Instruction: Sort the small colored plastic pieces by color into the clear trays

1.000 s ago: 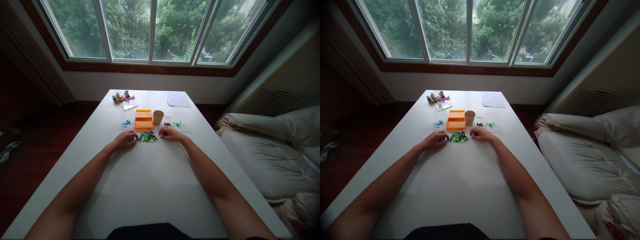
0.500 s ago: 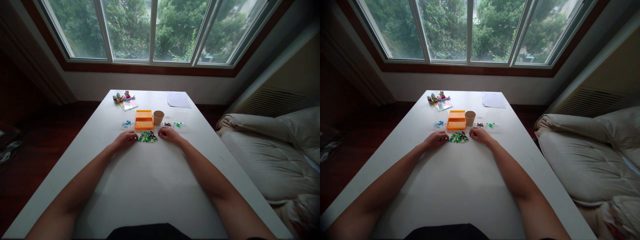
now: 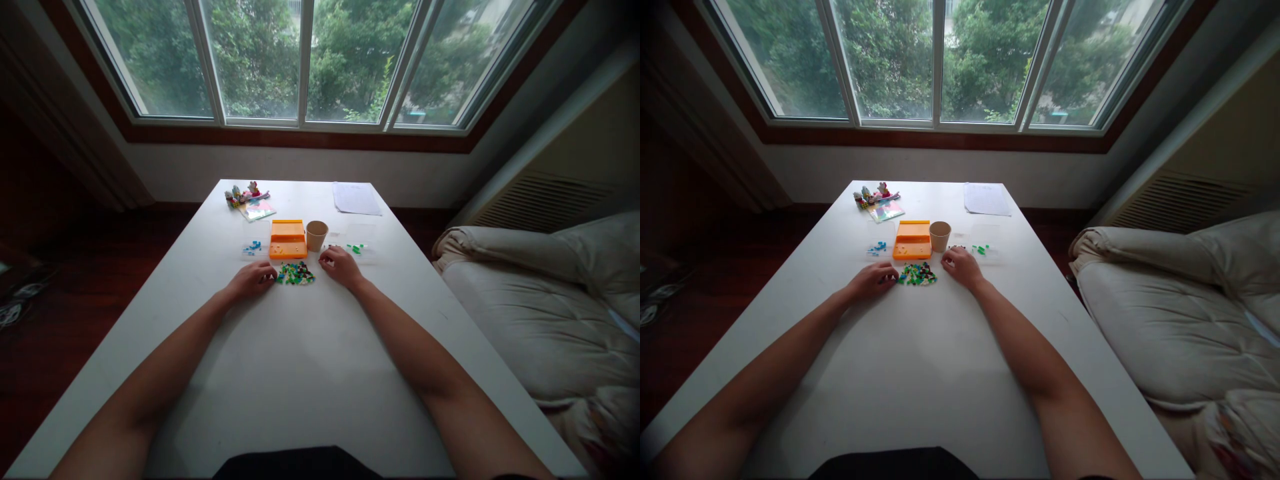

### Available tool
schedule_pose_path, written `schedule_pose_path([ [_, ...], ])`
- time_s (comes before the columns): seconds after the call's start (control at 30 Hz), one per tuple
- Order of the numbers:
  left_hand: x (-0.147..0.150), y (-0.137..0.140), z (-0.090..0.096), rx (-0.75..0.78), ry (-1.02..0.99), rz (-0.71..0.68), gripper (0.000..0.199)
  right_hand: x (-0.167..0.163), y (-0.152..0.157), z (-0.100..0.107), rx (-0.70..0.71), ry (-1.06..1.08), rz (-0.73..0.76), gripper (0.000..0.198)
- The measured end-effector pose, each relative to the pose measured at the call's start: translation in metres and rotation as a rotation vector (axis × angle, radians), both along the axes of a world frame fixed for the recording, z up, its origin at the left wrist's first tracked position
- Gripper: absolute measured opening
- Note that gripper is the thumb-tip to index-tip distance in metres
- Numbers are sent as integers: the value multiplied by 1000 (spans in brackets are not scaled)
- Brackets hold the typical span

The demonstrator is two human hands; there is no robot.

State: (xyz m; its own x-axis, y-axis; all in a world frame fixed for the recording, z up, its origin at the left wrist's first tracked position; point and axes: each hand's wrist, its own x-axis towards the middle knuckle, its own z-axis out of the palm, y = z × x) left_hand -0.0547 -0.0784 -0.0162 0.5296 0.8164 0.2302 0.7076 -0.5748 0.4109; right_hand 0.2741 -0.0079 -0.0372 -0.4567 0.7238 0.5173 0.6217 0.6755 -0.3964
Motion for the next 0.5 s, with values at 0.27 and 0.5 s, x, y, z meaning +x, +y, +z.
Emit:
schedule_pose_path([
  [0.27,2,1,-3,5,-22,20,17,20,13,-1,87,189,-364,10],
  [0.5,-4,5,-6,89,-28,119,17,19,13,-4,76,198,-375,13],
])
